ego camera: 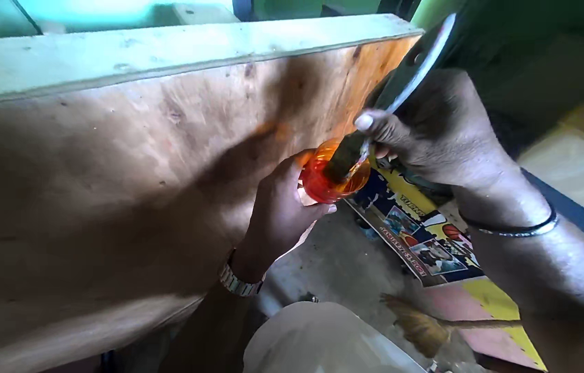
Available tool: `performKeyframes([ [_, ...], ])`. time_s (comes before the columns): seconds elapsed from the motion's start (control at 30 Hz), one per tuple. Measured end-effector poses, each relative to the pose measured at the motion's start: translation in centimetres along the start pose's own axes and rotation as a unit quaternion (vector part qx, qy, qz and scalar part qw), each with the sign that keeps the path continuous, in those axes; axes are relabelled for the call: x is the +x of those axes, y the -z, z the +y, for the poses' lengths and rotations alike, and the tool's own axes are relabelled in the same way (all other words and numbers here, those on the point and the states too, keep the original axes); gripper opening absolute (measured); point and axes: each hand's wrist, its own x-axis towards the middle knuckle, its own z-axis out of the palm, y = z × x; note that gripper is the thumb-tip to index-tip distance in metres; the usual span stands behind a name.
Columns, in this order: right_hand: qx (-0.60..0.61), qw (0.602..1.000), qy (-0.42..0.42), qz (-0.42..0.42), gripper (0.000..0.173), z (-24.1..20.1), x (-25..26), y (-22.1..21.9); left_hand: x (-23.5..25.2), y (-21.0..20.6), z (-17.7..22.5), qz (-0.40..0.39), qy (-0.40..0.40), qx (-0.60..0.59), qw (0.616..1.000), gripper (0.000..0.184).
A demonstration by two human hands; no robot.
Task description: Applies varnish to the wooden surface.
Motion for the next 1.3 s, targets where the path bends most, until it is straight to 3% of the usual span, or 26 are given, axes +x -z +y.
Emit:
performKeyframes([
  [0.7, -0.051, 0.998, -0.018, -0.013, 0.016, 1.9, -0.3, -0.1, 0.8, -1.2, -2.3, 0.004, 0.019, -0.02, 1.0, 0.084],
  [0.93, -0.021, 1.0, 0.0, 0.013, 0.015, 1.5, 0.2, 1.2, 0.9, -1.9, -2.3, 0.018, 0.044, -0.036, 0.998, 0.082],
  [1.17, -0.063, 0.997, 0.027, -0.018, 0.017, 3.2, 0.5, 1.0, 1.0, -2.5, -1.6, 0.031, 0.037, -0.037, 0.998, 0.082],
  [1.3, -0.02, 0.998, 0.046, 0.024, 0.014, 2.0, 0.3, 3.0, 0.9, -3.4, -1.6, 0.034, 0.067, -0.017, 0.997, 0.082],
])
